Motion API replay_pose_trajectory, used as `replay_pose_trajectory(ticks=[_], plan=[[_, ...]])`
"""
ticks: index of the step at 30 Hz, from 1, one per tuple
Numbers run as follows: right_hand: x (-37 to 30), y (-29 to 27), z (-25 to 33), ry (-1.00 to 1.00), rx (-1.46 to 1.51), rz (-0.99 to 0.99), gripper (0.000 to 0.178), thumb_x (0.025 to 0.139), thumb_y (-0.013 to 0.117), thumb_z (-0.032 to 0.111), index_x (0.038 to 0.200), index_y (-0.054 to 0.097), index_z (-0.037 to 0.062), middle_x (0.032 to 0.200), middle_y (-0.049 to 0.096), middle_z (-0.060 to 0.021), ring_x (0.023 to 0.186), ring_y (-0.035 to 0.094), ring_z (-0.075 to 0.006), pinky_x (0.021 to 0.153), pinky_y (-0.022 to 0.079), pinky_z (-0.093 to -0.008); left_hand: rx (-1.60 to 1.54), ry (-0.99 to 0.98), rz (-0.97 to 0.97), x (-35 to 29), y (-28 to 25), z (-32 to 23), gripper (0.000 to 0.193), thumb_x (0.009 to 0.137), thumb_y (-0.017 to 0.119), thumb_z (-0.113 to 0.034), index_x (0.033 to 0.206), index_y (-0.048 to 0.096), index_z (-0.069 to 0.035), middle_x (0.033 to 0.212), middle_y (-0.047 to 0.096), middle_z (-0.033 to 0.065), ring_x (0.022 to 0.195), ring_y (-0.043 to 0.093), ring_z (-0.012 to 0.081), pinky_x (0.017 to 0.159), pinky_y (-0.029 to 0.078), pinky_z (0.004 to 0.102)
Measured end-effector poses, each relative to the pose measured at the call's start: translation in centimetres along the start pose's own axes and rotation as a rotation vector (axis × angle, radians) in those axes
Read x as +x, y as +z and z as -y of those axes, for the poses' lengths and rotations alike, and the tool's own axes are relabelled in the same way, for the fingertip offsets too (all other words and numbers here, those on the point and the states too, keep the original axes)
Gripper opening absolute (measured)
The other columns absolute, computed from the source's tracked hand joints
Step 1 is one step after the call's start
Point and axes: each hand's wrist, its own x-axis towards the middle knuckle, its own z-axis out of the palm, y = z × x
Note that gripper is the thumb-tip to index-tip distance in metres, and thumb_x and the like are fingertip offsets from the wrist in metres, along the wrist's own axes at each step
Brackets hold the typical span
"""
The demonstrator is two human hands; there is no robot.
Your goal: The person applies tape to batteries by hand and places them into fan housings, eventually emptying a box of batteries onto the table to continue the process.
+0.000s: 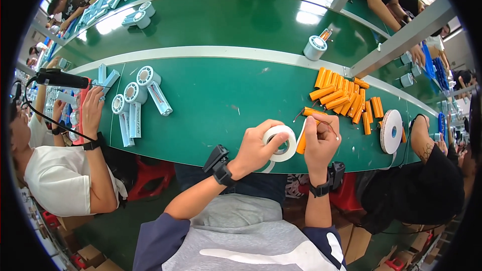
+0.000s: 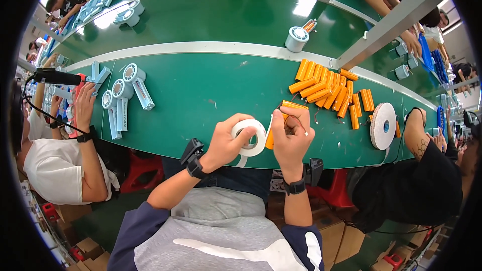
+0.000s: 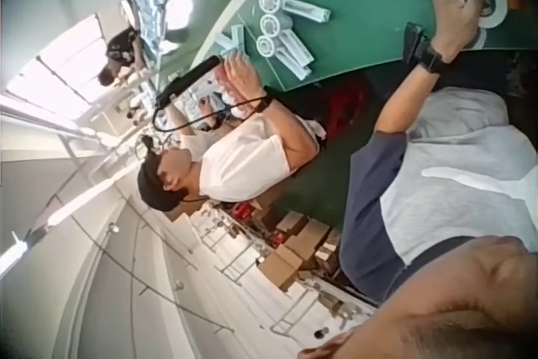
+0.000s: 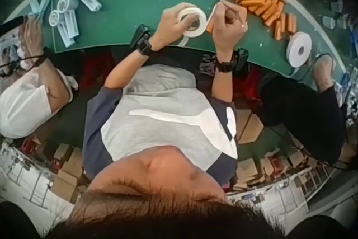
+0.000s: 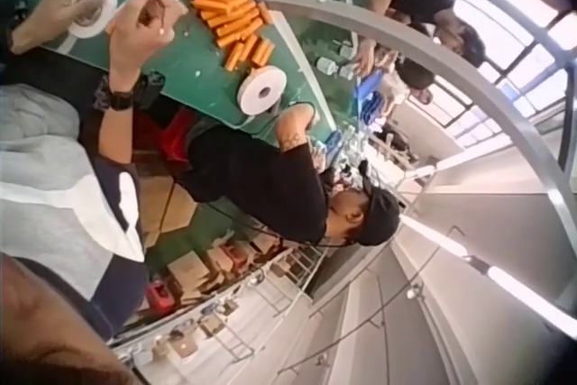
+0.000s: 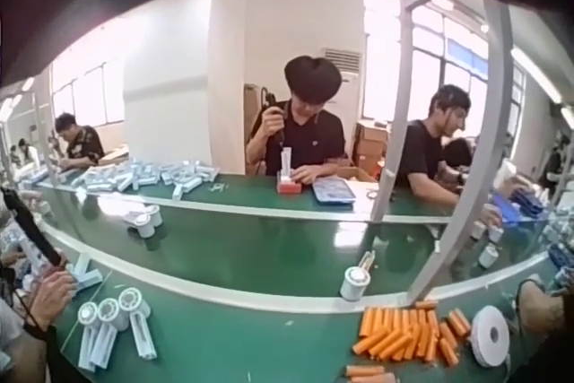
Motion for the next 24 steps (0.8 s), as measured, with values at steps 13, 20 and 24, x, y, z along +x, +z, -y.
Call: replay_pose_trajectory(ticks=[13, 20, 24], plan=[[10.1, -9.5, 0.1, -0.119, 0.043, -0.595, 0.025, 0.099, 0.066, 0.022, 0.100, 0.057, -0.0006, 0.092, 0.060, -0.0053, 0.080, 0.057, -0.0087, 0.073, 0.049, -0.0258, 0.691, 0.332, 0.206, 5.4, 1.7, -0.8, 0.037, 0.088, 0.075, -0.021, 0.119, 0.066, -0.004, 0.105, 0.069, 0.0155, 0.090, 0.067, 0.0312, 0.082, 0.055, 0.0378], [-5.0, -10.0, -8.3, 0.201, -0.108, -0.500, 0.013, 0.101, 0.061, 0.013, 0.099, 0.055, 0.0016, 0.082, 0.054, 0.0000, 0.072, 0.051, -0.0060, 0.065, 0.043, -0.0224, 0.694, 0.414, -0.036, 20.8, -0.7, -8.3, 0.050, 0.092, 0.068, -0.038, 0.123, 0.063, 0.000, 0.115, 0.066, 0.0199, 0.106, 0.063, 0.0349, 0.094, 0.050, 0.0408], [-7.9, -8.7, -7.8, 0.189, -0.231, -0.365, 0.011, 0.096, 0.063, 0.003, 0.103, 0.056, 0.0000, 0.077, 0.059, -0.0028, 0.064, 0.055, -0.0069, 0.058, 0.045, -0.0227, 0.864, 0.212, 0.177, 36.0, 4.1, -7.2, 0.035, 0.089, 0.069, -0.031, 0.100, 0.074, 0.002, 0.092, 0.075, 0.0179, 0.086, 0.072, 0.0325, 0.079, 0.056, 0.0383]])
